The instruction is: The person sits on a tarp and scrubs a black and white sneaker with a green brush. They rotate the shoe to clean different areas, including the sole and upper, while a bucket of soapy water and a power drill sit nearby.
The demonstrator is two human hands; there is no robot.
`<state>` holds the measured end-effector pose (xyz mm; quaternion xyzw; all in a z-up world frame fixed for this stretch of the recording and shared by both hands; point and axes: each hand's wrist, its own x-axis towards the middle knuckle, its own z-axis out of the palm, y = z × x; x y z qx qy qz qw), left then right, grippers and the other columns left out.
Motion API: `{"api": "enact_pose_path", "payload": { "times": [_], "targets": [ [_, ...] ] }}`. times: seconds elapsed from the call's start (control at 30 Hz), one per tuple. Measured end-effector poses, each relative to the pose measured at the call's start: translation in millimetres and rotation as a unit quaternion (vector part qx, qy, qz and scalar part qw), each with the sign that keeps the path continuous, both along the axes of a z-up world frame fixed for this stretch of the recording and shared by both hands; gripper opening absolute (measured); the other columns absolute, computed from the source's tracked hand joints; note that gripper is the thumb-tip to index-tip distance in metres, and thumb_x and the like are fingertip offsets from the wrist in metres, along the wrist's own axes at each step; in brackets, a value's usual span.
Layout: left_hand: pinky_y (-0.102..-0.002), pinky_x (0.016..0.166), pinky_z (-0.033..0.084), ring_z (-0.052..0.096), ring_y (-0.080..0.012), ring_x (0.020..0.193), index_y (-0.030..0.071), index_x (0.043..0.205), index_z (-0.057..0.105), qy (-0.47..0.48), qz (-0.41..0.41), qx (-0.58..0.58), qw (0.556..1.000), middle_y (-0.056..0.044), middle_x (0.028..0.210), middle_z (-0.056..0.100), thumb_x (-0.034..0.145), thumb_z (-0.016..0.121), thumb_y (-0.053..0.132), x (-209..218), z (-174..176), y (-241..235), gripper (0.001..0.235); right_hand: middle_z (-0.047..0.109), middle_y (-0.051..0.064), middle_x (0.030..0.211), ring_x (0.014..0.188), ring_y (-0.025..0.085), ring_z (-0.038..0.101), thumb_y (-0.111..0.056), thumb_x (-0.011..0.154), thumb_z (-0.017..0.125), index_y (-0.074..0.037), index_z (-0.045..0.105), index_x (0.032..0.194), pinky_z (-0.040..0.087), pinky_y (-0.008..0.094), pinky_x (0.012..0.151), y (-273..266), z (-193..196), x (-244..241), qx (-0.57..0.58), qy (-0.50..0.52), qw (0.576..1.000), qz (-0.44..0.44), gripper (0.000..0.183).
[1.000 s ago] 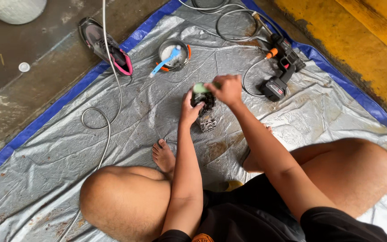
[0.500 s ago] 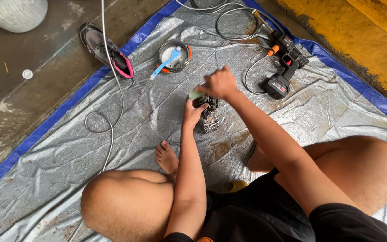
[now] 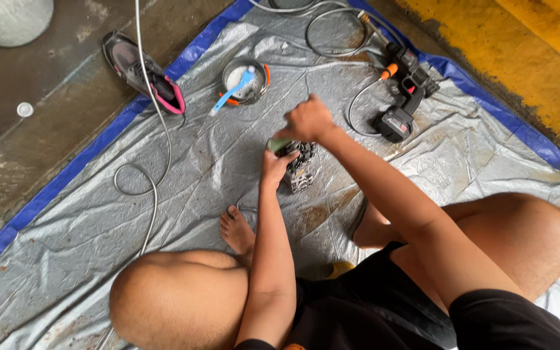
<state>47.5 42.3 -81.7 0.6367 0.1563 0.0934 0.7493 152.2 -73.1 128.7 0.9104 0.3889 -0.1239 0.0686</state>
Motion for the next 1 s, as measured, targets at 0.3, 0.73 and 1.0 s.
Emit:
{"api": "enact_pose_path", "payload": {
  "times": [0.3, 0.73, 1.0],
  "targets": [
    [-0.045, 0.122, 0.040, 0.058, -0.0351, 0.142, 0.012, 0.162, 0.060, -0.006, -0.041, 0.088, 0.995, -0.021, 0.145, 0.064, 0.076, 0.087, 0.002, -10.3, 47.7, 10.0, 0.091, 0.078, 0.019, 0.092, 0.102, 0.040, 0.077, -0.084, 0.097, 0.064, -0.015, 0.083, 0.093, 0.054, 0.048, 0.099, -37.5, -42.5, 34.9, 0.195, 0.176, 0.924, -0.279, 0.072],
    [-0.044, 0.123, 0.047, 0.062, -0.0292, 0.143, 0.014, 0.149, 0.070, 0.017, -0.036, 0.167, 0.985, -0.015, 0.146, 0.072, 0.079, 0.097, 0.021, -7.7, 38.0, 20.4, 0.075, 0.074, 0.014, 0.077, 0.088, 0.035, 0.074, -0.079, 0.102, 0.066, -0.013, 0.080, 0.088, 0.053, 0.042, 0.091, -27.9, -62.1, -4.1, 0.296, 0.179, 0.901, -0.264, 0.069],
    [-0.048, 0.123, 0.044, 0.061, -0.0420, 0.142, 0.010, 0.148, 0.069, -0.003, 0.011, 0.110, 0.994, -0.028, 0.143, 0.070, 0.083, 0.090, 0.012, -25.9, 85.6, 24.9, 0.068, 0.077, 0.023, 0.094, 0.111, 0.047, 0.074, -0.093, 0.087, 0.064, -0.016, 0.081, 0.092, 0.057, 0.051, 0.095, -67.3, -110.7, 13.4, 0.248, 0.207, 0.887, -0.331, 0.079]
  ]
}}
